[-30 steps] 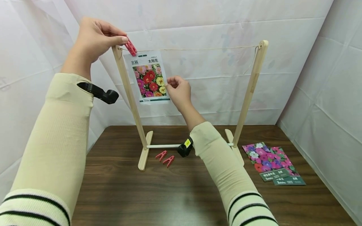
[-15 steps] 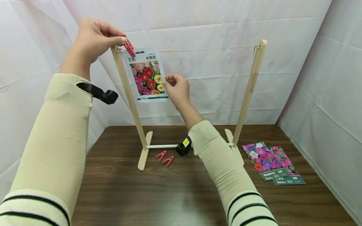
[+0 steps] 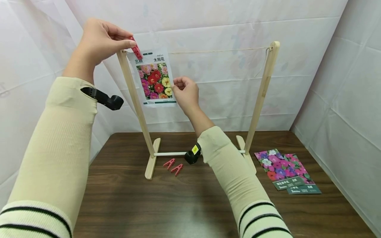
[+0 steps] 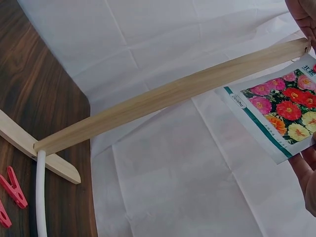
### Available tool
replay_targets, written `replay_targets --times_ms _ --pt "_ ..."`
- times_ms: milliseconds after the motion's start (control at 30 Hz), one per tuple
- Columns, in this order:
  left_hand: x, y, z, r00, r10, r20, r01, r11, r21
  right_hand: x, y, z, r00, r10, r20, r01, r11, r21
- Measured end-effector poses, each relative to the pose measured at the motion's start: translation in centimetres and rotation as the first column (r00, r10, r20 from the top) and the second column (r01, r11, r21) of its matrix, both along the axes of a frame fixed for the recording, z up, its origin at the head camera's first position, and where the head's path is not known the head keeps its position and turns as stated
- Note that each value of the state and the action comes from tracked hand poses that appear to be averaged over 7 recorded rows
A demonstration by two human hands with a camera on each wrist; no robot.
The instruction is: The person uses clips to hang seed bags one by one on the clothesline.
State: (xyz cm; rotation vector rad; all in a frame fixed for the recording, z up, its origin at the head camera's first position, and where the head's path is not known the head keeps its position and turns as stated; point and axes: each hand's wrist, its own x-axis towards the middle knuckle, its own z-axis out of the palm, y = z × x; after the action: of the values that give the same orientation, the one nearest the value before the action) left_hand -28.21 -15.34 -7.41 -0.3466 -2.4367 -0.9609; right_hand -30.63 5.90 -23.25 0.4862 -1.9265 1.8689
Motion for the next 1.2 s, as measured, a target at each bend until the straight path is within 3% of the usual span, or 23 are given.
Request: replay_targets --times_ms 200,367,567,667,767,1000,1200 --pt "0.1 0.1 0.2 1.000 -0.008 0.022 0.008 1.000 -0.021 0.0 0.0 -0.2 1.000 0.015 0.021 -0.015 0.999 0.039" --pt "0.2 0.2 0.1 0.997 -0.067 0.030 0.063 0.991 0.114 -0.2 0.0 -0.6 0.999 0.012 0.039 -0.014 0.998 0.068" --pt "0.7 0.2 -0.3 0.985 -0.165 -0.045 0.171 0.934 0.313 -0.2 0.2 -1.0 0.998 0.012 0.069 -0.019 0.994 0.104" --pt "1.0 0.1 -0.6 0.973 -0.211 -0.093 0.230 0.903 0.363 -0.2 0.3 -1.2 0.997 0.034 0.069 -0.041 0.994 0.099" --pt "1.3 0.0 -1.0 0.963 -0.239 -0.123 0.268 0.889 0.372 -0.1 0.5 -1.4 0.997 0.043 0.059 -0.049 0.994 0.102" --pt "1.7 0.0 -2.3 0.961 -0.246 -0.124 0.274 0.896 0.350 0.3 1.3 -1.6 0.999 0.048 0.017 -0.050 0.987 0.150" --pt "2.0 0.1 -3.5 0.972 -0.208 -0.105 0.229 0.938 0.260 0.9 2.3 -1.7 0.997 0.064 0.033 -0.070 0.979 0.192"
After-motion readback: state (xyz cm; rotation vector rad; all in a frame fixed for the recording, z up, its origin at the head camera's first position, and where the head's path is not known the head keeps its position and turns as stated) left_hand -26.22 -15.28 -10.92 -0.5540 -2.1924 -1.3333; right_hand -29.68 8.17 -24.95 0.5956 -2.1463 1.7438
